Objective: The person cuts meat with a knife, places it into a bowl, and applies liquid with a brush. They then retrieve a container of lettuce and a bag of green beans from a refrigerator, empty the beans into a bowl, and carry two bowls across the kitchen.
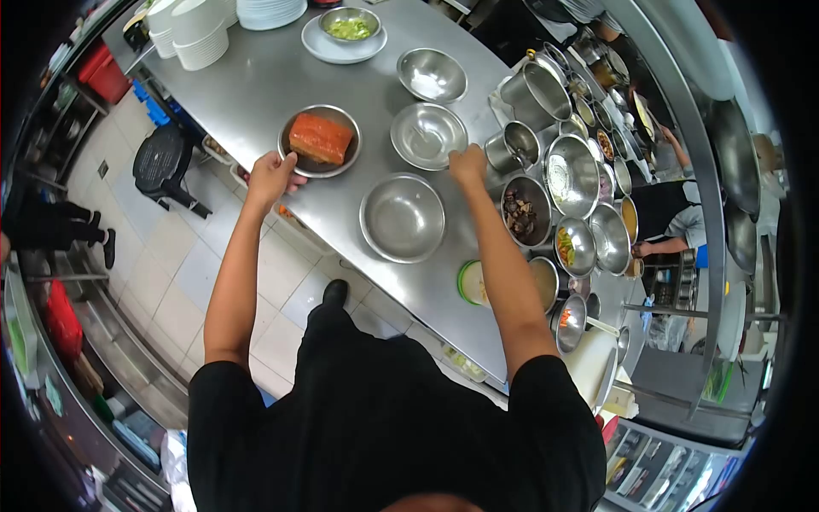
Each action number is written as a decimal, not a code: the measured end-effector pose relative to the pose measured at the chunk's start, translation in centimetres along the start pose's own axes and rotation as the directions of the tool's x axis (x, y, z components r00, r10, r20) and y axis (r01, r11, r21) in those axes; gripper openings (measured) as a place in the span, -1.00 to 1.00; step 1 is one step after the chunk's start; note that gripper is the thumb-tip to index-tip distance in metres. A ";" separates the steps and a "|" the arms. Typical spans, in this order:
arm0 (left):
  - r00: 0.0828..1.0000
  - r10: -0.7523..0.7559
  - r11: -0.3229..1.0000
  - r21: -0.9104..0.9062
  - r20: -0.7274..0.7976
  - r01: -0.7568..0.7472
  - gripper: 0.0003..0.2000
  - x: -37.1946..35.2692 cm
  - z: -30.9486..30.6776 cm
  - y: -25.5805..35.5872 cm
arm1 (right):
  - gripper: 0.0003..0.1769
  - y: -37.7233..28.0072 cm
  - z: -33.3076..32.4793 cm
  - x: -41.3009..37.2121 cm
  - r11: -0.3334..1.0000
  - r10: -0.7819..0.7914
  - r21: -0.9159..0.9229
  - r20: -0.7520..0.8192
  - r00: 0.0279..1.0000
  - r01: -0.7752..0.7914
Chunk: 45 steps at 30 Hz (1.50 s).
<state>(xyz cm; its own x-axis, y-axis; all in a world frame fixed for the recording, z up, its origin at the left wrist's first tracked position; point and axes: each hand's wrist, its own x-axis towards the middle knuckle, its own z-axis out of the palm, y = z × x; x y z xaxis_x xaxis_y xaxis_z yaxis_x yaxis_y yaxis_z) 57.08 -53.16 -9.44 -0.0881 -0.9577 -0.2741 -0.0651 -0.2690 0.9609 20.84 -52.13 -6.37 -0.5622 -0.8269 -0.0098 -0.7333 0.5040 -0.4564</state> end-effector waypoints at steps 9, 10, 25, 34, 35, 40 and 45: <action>0.912 0.399 0.908 0.177 -0.095 -0.379 -0.73 -0.5 -0.2 5.5 | -0.77 3.0 -8.9 -7.1 0.949 -0.272 0.198 0.128 0.954 0.245; 0.927 0.374 0.926 0.042 0.039 -0.376 -0.72 -1.6 0.8 5.8 | -0.76 2.6 -8.9 -8.8 0.939 -0.270 0.271 0.190 0.944 0.214; 0.916 -0.125 0.980 0.191 0.382 0.054 -0.74 -9.3 9.5 -0.4 | -0.57 -4.3 4.3 11.5 0.680 0.134 0.658 0.323 0.937 -0.324; 0.928 0.000 0.992 0.115 0.373 -0.047 -0.75 -11.0 7.4 -2.4 | -0.78 -2.3 -3.4 4.4 0.898 -0.095 0.401 -0.227 0.969 0.182; 0.897 0.043 0.987 0.118 0.441 -0.106 -0.76 -11.1 7.5 -2.4 | -0.73 -2.2 -7.3 1.2 0.869 -0.072 0.473 -0.172 0.982 0.146; 0.679 -0.151 0.983 0.183 0.719 0.025 -0.78 -16.8 10.2 2.7 | -0.74 6.2 -21.7 -19.0 0.861 -0.060 0.420 -0.479 0.876 0.289; 0.254 -0.236 0.966 0.254 0.938 -0.041 -0.78 -26.0 16.3 1.9 | -0.84 13.2 -30.6 -47.4 0.698 0.444 0.714 -0.377 0.813 -0.050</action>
<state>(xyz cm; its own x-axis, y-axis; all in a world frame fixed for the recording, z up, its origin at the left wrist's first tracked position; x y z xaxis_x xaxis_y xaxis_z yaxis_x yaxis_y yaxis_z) 43.04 -27.12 -1.16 -0.9393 -0.0833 -0.3327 -0.3121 -0.1947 0.9299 26.12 1.34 15.30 -0.9267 -0.3545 0.1249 -0.2107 0.2146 -0.9537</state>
